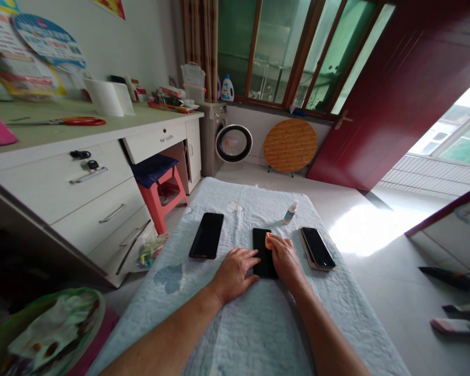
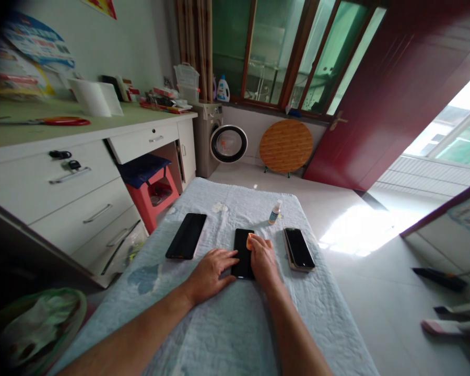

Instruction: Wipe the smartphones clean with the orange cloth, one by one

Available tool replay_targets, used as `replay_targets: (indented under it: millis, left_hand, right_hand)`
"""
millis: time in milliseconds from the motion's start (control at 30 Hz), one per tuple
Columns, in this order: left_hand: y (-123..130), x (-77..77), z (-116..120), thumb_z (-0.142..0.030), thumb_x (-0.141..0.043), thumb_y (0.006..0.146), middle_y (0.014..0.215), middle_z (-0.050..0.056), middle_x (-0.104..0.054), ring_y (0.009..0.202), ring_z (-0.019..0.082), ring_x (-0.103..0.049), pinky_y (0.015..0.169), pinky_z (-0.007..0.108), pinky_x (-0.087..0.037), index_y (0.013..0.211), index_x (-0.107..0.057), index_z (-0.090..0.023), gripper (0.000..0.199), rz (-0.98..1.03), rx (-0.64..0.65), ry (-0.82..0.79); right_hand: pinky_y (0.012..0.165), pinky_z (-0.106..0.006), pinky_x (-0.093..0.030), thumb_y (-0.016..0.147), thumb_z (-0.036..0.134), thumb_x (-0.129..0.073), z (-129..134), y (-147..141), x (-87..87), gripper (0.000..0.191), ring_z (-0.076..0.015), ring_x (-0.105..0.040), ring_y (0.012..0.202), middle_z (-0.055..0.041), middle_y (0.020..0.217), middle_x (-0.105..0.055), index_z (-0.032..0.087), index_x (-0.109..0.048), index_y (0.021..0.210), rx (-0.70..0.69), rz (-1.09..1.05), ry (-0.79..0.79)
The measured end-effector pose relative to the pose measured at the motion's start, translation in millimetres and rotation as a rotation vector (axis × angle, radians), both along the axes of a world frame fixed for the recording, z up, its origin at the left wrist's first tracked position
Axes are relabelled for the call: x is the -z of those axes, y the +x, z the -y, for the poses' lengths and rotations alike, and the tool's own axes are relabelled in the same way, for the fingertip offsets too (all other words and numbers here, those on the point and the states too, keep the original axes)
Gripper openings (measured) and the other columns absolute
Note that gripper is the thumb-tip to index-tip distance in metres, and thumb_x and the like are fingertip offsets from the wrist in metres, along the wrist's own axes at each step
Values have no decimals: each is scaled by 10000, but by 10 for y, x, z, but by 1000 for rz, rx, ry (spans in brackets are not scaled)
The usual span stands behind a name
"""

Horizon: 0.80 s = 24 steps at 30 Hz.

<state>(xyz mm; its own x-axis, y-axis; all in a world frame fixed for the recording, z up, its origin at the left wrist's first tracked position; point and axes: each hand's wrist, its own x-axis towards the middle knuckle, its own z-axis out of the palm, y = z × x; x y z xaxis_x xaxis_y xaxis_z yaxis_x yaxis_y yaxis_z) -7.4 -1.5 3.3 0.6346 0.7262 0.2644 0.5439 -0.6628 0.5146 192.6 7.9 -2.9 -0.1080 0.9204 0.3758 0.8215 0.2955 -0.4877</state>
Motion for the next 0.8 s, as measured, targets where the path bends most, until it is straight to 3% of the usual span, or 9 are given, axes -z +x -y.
replay_targets:
  millis: [233,333,667,800]
  left_hand:
    - [36,-16,29,-245,-646,835,1182,41,-656,1100,239,-582,987,382,-436,1066,-675,-225,234,62,39,-32]
    - [36,-41,29,-235,-663,820,1155,38,-665,1095,240,-581,986,376,-438,1050,-678,-219,231,64,55,-35]
    - [34,36,7,-227,-711,793,1240,57,-637,1139,245,-576,1013,393,-426,1083,-683,-217,291,20,16,-30]
    - [35,30,6,-234,-722,787,1241,58,-639,1149,240,-574,1020,382,-422,1086,-684,-214,302,20,14,-37]
  right_hand:
    - [936,-338,-421,882,93,-409,107,-113,-92,367,-173,-572,1068,-29,1225,-647,228,-677,1094,-254,-50,-21]
    - [916,-331,-425,905,126,-406,122,-134,-105,344,-172,-578,1035,-28,1206,-658,227,-688,1075,-283,-40,-15]
    - [898,-333,-411,871,89,-374,-23,21,70,402,-211,-560,956,-57,1212,-641,214,-672,1109,63,94,14]
    - [890,-331,-411,857,71,-364,-46,-12,102,416,-210,-561,944,-73,1238,-620,199,-657,1123,95,133,11]
